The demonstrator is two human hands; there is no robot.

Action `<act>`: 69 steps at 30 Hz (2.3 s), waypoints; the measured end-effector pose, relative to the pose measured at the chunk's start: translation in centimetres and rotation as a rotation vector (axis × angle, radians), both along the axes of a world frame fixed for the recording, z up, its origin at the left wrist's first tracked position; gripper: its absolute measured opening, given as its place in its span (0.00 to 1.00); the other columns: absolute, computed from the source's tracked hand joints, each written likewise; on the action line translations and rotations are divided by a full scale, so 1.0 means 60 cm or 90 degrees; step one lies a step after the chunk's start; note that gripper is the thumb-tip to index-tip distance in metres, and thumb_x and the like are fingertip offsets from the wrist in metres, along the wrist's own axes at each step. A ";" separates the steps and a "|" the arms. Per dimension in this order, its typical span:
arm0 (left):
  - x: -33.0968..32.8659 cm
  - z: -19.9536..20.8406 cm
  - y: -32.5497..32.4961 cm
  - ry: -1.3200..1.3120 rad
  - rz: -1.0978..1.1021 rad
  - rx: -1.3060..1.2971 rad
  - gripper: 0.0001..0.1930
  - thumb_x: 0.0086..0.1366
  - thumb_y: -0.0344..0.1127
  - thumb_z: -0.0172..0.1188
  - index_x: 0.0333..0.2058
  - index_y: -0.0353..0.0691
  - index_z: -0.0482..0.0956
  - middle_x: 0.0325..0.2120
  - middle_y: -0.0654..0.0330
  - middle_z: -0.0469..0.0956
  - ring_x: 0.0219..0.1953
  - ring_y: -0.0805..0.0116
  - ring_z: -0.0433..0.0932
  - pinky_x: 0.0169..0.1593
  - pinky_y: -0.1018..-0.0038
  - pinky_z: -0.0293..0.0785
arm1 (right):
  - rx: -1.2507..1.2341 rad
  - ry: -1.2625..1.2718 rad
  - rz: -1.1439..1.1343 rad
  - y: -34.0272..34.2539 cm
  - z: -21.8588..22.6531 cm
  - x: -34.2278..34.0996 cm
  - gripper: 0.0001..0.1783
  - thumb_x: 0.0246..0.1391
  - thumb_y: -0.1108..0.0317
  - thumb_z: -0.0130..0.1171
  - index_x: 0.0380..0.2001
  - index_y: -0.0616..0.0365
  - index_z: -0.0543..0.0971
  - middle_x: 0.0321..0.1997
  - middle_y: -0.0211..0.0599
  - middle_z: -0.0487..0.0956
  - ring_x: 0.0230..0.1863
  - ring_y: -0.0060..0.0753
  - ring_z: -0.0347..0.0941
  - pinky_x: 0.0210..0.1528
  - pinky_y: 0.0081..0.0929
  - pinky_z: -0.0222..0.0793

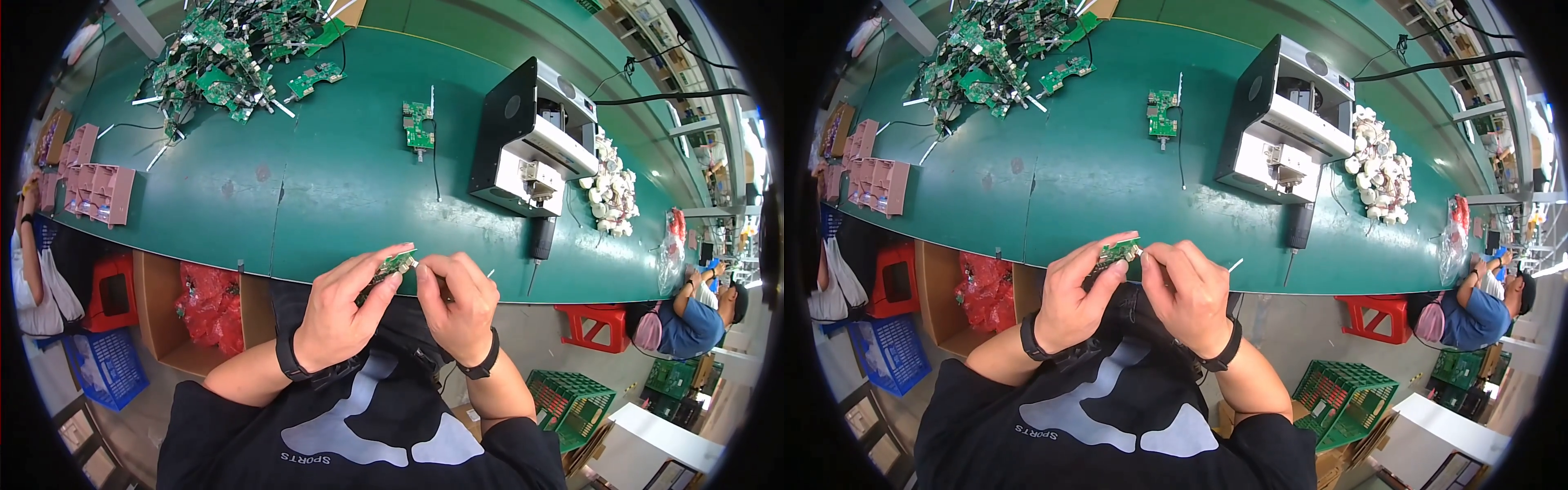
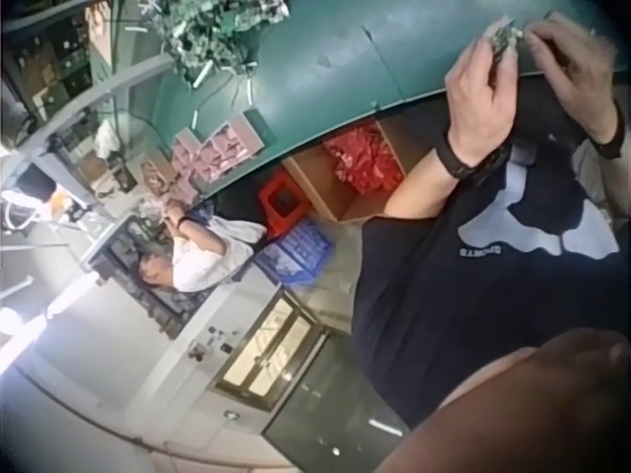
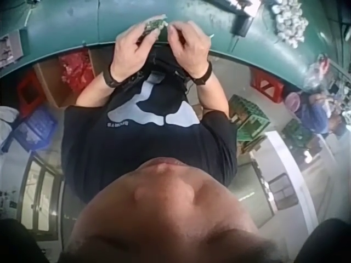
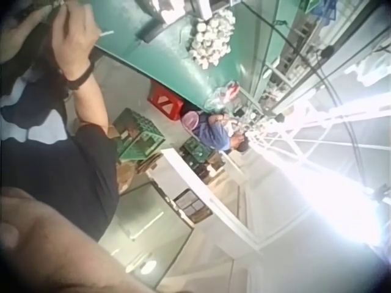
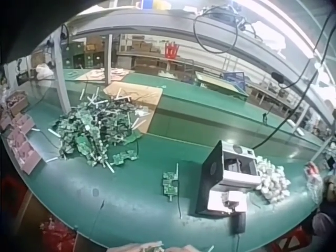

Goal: Assembling circuit boards and internal electronic components into plastic housings on a factory assembly line.

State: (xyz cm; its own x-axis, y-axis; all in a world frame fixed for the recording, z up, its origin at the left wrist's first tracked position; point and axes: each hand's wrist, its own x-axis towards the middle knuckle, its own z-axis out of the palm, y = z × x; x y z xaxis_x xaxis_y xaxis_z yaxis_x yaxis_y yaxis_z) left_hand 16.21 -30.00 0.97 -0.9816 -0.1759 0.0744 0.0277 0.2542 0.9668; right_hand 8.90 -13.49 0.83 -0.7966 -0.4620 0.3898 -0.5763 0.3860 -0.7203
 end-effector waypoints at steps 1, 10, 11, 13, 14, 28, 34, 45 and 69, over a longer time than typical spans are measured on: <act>0.000 0.000 0.001 0.004 -0.004 -0.008 0.17 0.70 0.26 0.60 0.57 0.35 0.80 0.43 0.49 0.85 0.40 0.55 0.85 0.46 0.66 0.79 | 0.001 0.007 -0.004 0.000 -0.001 0.000 0.03 0.57 0.80 0.67 0.34 0.62 0.82 0.24 0.34 0.75 0.18 0.25 0.70 0.20 0.24 0.63; -0.003 -0.017 0.007 0.117 0.015 -0.123 0.21 0.66 0.24 0.63 0.58 0.35 0.79 0.43 0.49 0.84 0.38 0.53 0.83 0.44 0.65 0.79 | 0.077 0.158 -0.001 0.001 -0.014 -0.003 0.07 0.52 0.82 0.68 0.32 0.60 0.82 0.24 0.33 0.75 0.17 0.26 0.71 0.20 0.26 0.66; -0.004 -0.019 0.006 0.117 0.009 -0.127 0.21 0.66 0.24 0.63 0.58 0.35 0.79 0.43 0.49 0.85 0.38 0.53 0.83 0.44 0.65 0.79 | 0.077 0.157 -0.001 0.001 -0.015 -0.003 0.07 0.52 0.82 0.68 0.32 0.60 0.82 0.24 0.33 0.75 0.17 0.26 0.71 0.20 0.26 0.66; -0.004 -0.021 0.004 0.116 -0.004 -0.136 0.22 0.66 0.24 0.63 0.59 0.34 0.79 0.43 0.50 0.85 0.38 0.52 0.83 0.44 0.64 0.79 | 0.070 0.154 -0.003 0.001 -0.016 -0.002 0.07 0.51 0.82 0.67 0.33 0.60 0.82 0.24 0.32 0.75 0.17 0.28 0.71 0.20 0.26 0.66; -0.005 -0.022 0.003 0.117 -0.003 -0.135 0.22 0.66 0.24 0.63 0.59 0.34 0.79 0.43 0.50 0.85 0.38 0.52 0.83 0.44 0.64 0.79 | 0.068 0.153 -0.003 0.002 -0.016 -0.003 0.07 0.51 0.82 0.67 0.33 0.60 0.82 0.23 0.32 0.75 0.17 0.28 0.71 0.20 0.26 0.66; 0.005 -0.008 -0.009 0.064 -0.042 -0.163 0.21 0.63 0.24 0.65 0.56 0.30 0.80 0.30 0.50 0.83 0.28 0.53 0.81 0.36 0.64 0.77 | 0.037 0.069 0.021 -0.009 -0.023 0.003 0.06 0.55 0.81 0.65 0.34 0.61 0.79 0.24 0.37 0.74 0.17 0.35 0.70 0.19 0.32 0.64; 0.005 -0.010 -0.023 0.103 -0.039 -0.208 0.19 0.64 0.23 0.63 0.55 0.31 0.82 0.29 0.51 0.82 0.28 0.52 0.81 0.35 0.66 0.77 | 0.077 0.062 0.062 -0.001 -0.032 0.005 0.07 0.55 0.79 0.67 0.36 0.61 0.80 0.27 0.38 0.76 0.20 0.37 0.73 0.23 0.33 0.68; -0.173 0.100 -0.228 0.324 0.448 -0.313 0.25 0.64 0.37 0.70 0.58 0.36 0.79 0.42 0.57 0.84 0.39 0.71 0.81 0.43 0.71 0.78 | 0.138 0.117 -0.095 0.007 0.001 -0.068 0.20 0.55 0.71 0.71 0.50 0.61 0.78 0.33 0.43 0.79 0.31 0.42 0.79 0.33 0.35 0.76; -0.173 -0.072 -0.095 0.025 0.088 -0.253 0.07 0.62 0.30 0.68 0.38 0.38 0.86 0.34 0.57 0.80 0.32 0.58 0.81 0.39 0.66 0.78 | -0.095 -0.400 0.008 0.066 -0.003 -0.049 0.10 0.64 0.77 0.60 0.46 0.65 0.82 0.31 0.40 0.85 0.29 0.24 0.83 0.30 0.24 0.78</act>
State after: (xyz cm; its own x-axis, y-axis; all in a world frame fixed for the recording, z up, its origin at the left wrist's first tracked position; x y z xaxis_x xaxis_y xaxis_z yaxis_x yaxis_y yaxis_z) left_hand 5.84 -35.71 -3.35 -0.9459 -0.2552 0.2003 0.0030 0.6104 0.7921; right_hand 5.95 -9.54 0.67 -0.8893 -0.4489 -0.0876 -0.0315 0.2513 -0.9674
